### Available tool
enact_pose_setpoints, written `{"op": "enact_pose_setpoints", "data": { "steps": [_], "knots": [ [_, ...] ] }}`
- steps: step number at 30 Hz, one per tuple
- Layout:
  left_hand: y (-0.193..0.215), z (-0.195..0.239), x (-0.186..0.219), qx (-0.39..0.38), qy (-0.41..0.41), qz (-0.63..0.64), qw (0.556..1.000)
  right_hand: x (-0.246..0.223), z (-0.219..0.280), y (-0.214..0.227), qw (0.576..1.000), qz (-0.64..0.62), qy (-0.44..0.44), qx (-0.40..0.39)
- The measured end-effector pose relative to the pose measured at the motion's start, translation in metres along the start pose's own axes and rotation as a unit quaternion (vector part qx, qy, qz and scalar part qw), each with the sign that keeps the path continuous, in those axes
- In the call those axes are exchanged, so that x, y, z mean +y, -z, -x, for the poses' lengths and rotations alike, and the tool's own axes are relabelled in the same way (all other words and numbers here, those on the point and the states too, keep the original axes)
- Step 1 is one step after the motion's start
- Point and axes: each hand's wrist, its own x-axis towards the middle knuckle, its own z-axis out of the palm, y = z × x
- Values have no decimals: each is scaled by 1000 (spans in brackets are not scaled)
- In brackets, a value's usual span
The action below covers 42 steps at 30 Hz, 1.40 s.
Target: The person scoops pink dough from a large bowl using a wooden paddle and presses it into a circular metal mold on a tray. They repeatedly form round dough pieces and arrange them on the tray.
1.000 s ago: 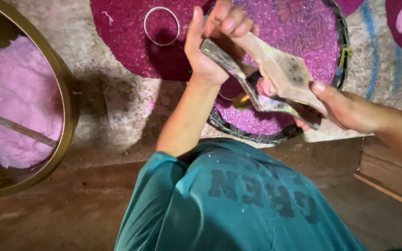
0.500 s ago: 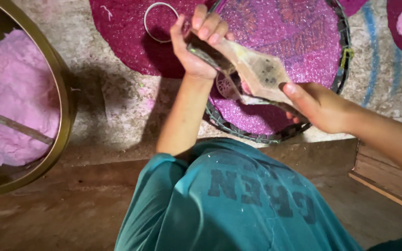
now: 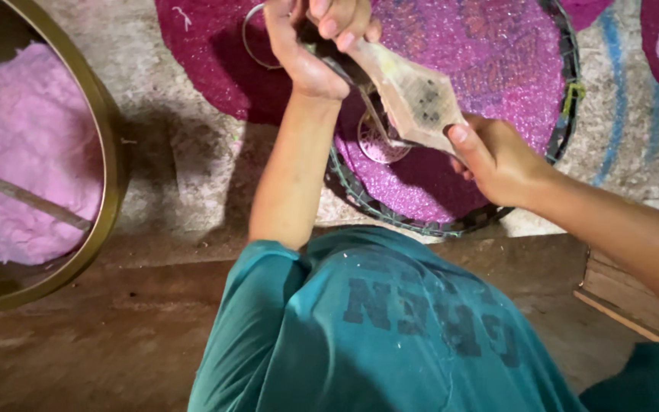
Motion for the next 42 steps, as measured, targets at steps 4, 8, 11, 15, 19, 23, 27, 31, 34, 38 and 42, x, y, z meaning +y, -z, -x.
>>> {"op": "enact_pose_setpoints", "data": {
  "steps": [4, 8, 11, 15, 19, 23, 27, 31, 34, 38, 42],
  "knots": [
    [-6, 16, -3, 52, 4, 1, 999, 2, 7, -8, 997, -20, -76, -22],
    [-16, 20, -23, 104, -3, -3, 995, 0, 14, 9, 992, 18, -113, -45],
    [-15, 12, -28, 122, -8, 29, 992, 0, 14, 16, 995, 54, -86, -7],
    [-11, -2, -19, 95, -2, 5, 995, 1, 11, 14, 997, 3, -73, 26],
    [-15, 1, -21, 113, 7, 11, 994, 0, 10, 14, 998, 36, -56, 12],
    [-21, -8, -18, 64, 1, -20, 998, 2, 2, 9, 995, 63, 24, 76],
    [-24, 0, 8, 66, 53, -115, 990, 27, 0, -13, 987, -62, 91, 114],
    [-38, 37, 14, 85, 160, -533, 826, 62, 18, -22, 957, -222, 144, 119],
    [-51, 69, 2, -34, 214, -797, 564, 81, 36, -19, 891, -393, 174, 144],
    [-57, 97, -10, -104, 236, -834, 488, 94, 53, -19, 861, -444, 153, 194],
    [-56, 92, -9, -64, 306, -812, 492, 110, 65, -25, 866, -385, 106, 300]
  ]
}}
